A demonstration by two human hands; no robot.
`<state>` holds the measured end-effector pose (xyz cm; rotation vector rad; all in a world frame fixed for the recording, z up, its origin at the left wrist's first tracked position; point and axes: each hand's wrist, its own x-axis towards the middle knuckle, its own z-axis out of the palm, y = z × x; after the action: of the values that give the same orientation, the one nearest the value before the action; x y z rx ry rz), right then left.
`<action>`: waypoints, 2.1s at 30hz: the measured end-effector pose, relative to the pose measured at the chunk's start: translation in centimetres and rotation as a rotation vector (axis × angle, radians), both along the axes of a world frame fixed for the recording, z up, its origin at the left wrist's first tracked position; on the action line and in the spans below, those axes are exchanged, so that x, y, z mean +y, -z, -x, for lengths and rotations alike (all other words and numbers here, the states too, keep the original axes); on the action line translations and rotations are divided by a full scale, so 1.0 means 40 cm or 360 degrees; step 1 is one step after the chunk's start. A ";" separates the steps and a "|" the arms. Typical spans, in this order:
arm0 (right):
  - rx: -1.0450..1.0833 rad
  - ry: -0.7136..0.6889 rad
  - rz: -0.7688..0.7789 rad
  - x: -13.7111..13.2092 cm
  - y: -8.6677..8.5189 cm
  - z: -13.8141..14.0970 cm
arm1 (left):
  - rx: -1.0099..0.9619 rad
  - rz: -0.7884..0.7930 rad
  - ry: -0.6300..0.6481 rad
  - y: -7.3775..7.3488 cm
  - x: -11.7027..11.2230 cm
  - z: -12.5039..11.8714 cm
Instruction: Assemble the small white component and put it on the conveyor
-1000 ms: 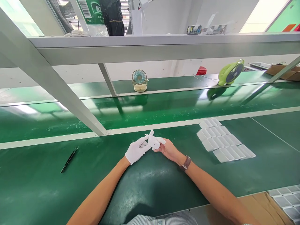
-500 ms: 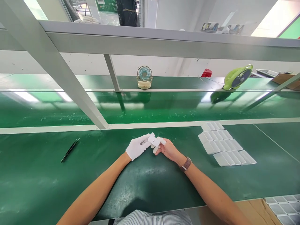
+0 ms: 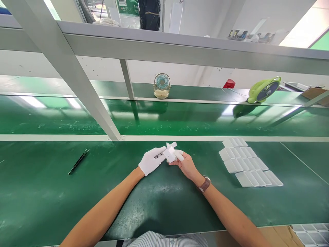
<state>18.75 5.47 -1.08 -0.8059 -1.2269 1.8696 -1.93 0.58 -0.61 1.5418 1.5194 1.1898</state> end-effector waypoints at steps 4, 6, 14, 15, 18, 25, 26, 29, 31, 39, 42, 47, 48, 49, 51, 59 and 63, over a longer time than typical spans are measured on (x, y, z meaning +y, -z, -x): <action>-0.0531 0.0336 -0.0932 -0.006 -0.004 -0.011 | -0.0064 -0.0109 -0.0283 0.013 0.021 0.025; -0.0828 0.0326 -0.1396 -0.010 -0.007 -0.017 | -0.0135 -0.0058 -0.0319 0.017 0.027 0.034; -0.1163 0.0286 -0.2062 -0.012 0.004 -0.016 | -0.0064 -0.0068 -0.0276 0.005 0.023 0.027; -0.1139 0.0317 -0.2089 -0.011 0.000 -0.017 | -0.0067 -0.0056 -0.0283 0.003 0.023 0.027; -0.1027 0.0464 -0.2085 -0.009 -0.012 -0.020 | -0.0114 -0.0015 -0.0295 0.004 0.023 0.026; -0.1157 0.0022 -0.1811 -0.009 0.003 -0.018 | -0.0149 -0.0005 -0.0276 0.005 0.022 0.029; -0.1115 0.0030 -0.1727 -0.008 0.004 -0.017 | -0.0151 0.0005 -0.0274 0.000 0.021 0.029; -0.0797 0.0171 -0.1228 -0.004 -0.001 -0.009 | -0.0122 -0.0022 -0.0303 -0.018 0.012 0.021; -0.0435 0.0261 -0.0682 -0.002 -0.010 -0.002 | 0.0030 -0.0117 -0.0321 -0.027 -0.001 0.008; 0.0278 -0.0142 0.0297 -0.024 -0.020 0.018 | 0.0516 -0.0300 0.0087 -0.043 -0.042 -0.056; 0.0252 -0.0204 0.0311 -0.029 -0.017 0.019 | 0.0584 -0.0285 0.0175 -0.051 -0.039 -0.052; 0.0149 -0.0258 0.0290 -0.029 -0.016 0.023 | 0.0621 -0.0189 0.0206 -0.045 -0.031 -0.038; 0.0131 -0.0272 0.0283 -0.029 -0.016 0.024 | 0.0615 -0.0171 0.0204 -0.041 -0.030 -0.037; 0.0116 -0.0284 0.0277 -0.030 -0.017 0.025 | 0.0606 -0.0162 0.0207 -0.037 -0.029 -0.036; 0.0090 -0.0294 0.0270 -0.031 -0.018 0.026 | 0.0586 -0.0162 0.0219 -0.029 -0.026 -0.035; 0.0034 -0.0310 0.0245 -0.031 -0.018 0.027 | 0.0568 -0.0175 0.0229 -0.016 -0.022 -0.030; 0.0054 -0.0299 0.0230 -0.029 -0.013 0.028 | 0.0593 -0.0155 0.0226 -0.025 -0.024 -0.032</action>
<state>17.65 4.30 -0.56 -0.7538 -1.1912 2.1352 -0.65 -0.39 0.38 1.9874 1.5664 0.9438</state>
